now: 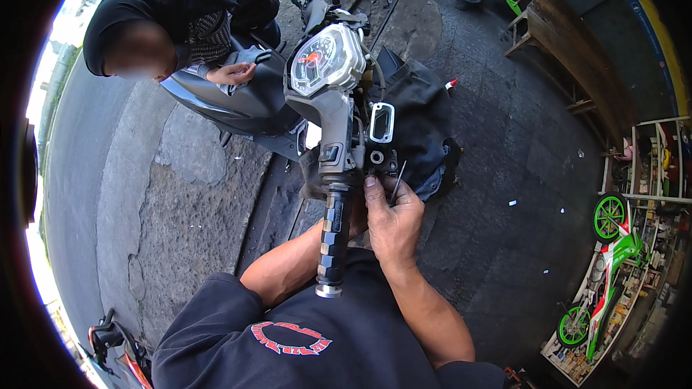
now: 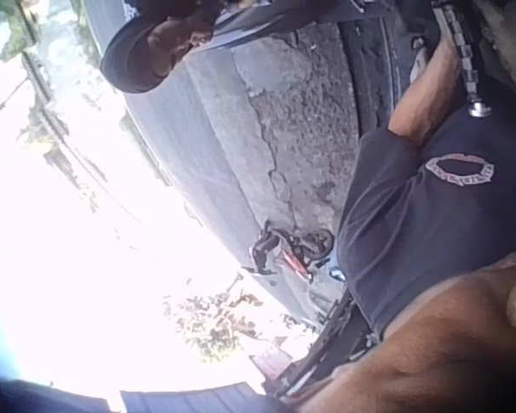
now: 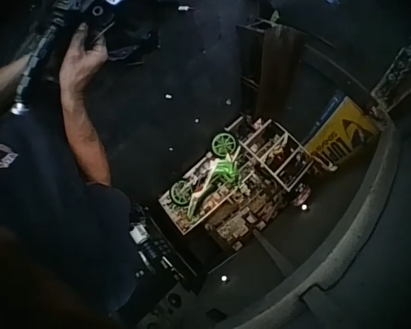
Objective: Repairing and maintaining the brake lever and master cylinder assembly on a motorcycle.
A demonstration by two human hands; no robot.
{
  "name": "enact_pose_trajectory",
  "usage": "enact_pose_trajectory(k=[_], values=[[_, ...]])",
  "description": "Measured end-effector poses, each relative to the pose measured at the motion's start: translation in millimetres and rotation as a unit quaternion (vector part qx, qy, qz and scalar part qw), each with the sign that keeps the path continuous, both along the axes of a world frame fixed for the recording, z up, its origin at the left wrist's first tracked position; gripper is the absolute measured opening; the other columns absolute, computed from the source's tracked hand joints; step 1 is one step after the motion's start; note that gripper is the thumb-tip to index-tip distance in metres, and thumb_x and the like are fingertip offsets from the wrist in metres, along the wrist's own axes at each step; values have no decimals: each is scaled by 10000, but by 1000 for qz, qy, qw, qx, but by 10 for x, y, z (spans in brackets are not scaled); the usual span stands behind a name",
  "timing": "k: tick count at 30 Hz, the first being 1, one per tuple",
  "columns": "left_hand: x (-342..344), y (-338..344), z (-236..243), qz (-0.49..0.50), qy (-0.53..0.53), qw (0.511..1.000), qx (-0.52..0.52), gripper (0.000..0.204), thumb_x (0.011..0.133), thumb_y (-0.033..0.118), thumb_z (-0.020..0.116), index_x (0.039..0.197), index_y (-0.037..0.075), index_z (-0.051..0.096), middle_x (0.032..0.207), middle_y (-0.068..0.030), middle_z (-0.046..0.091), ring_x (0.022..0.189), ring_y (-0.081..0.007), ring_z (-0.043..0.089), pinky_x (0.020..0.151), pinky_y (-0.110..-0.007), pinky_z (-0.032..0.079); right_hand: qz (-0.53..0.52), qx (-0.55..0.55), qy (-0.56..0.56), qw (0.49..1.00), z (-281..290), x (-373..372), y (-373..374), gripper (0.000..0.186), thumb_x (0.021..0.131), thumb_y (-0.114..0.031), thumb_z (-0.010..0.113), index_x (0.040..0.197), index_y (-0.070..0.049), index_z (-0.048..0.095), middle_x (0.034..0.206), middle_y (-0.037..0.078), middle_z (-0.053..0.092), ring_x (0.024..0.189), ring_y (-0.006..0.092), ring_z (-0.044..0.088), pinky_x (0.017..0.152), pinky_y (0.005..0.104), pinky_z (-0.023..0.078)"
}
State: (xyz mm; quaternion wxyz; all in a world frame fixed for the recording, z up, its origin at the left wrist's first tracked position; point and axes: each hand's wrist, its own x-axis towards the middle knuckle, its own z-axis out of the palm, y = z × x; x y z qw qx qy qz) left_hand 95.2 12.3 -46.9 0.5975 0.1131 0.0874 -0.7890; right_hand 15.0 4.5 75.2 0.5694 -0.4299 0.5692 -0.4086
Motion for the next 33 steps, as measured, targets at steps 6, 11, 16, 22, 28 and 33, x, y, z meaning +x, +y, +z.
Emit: enact_pose_trajectory(k=[6,11,16,22,28,33], values=[[-42,-7,-33,-5,-21,999,35,452,1041,446,544,1281,70,618,1193,-138,653,1126,-280,646,1051,-442,518,-26,-26,48,998,28,92,-15,168,1005,-125,683,889,-34,602,624,-26,525,449,33,424,405,220,337],[-50,-2,-67,-37,0,999,34,445,1044,425,529,1276,56,618,1186,-151,654,1122,-287,648,1052,-448,518,-17,-23,87,996,22,17,62,224,955,-174,737,882,33,690,757,38,676,687,88,574,641,285,487],[-53,-10,-30,-29,10,998,54,472,1034,445,530,1255,39,626,1141,-162,665,1073,-292,663,1032,-445,531,5,-63,92,994,0,3,88,156,1003,-118,686,905,-18,618,642,-30,541,475,28,445,426,214,351],[-66,-12,-89,4,66,997,36,484,1018,463,557,1219,32,645,1097,-159,676,1020,-275,672,1006,-423,542,4,-51,122,991,26,-28,121,210,961,-178,740,909,23,707,761,43,696,680,90,586,650,289,502],[-64,-31,-46,3,50,998,33,396,995,391,639,1183,43,662,1076,-127,680,973,-233,664,916,-372,563,-1,-47,112,993,32,-8,140,206,965,-177,738,920,21,707,773,42,699,692,91,594,653,290,507],[-35,-75,194,37,-84,996,-6,450,1024,399,621,1313,54,599,1176,-111,672,1025,-214,665,939,-380,572,7,-87,114,990,30,8,151,204,966,-171,738,941,28,702,780,50,701,692,98,600,657,294,512]])
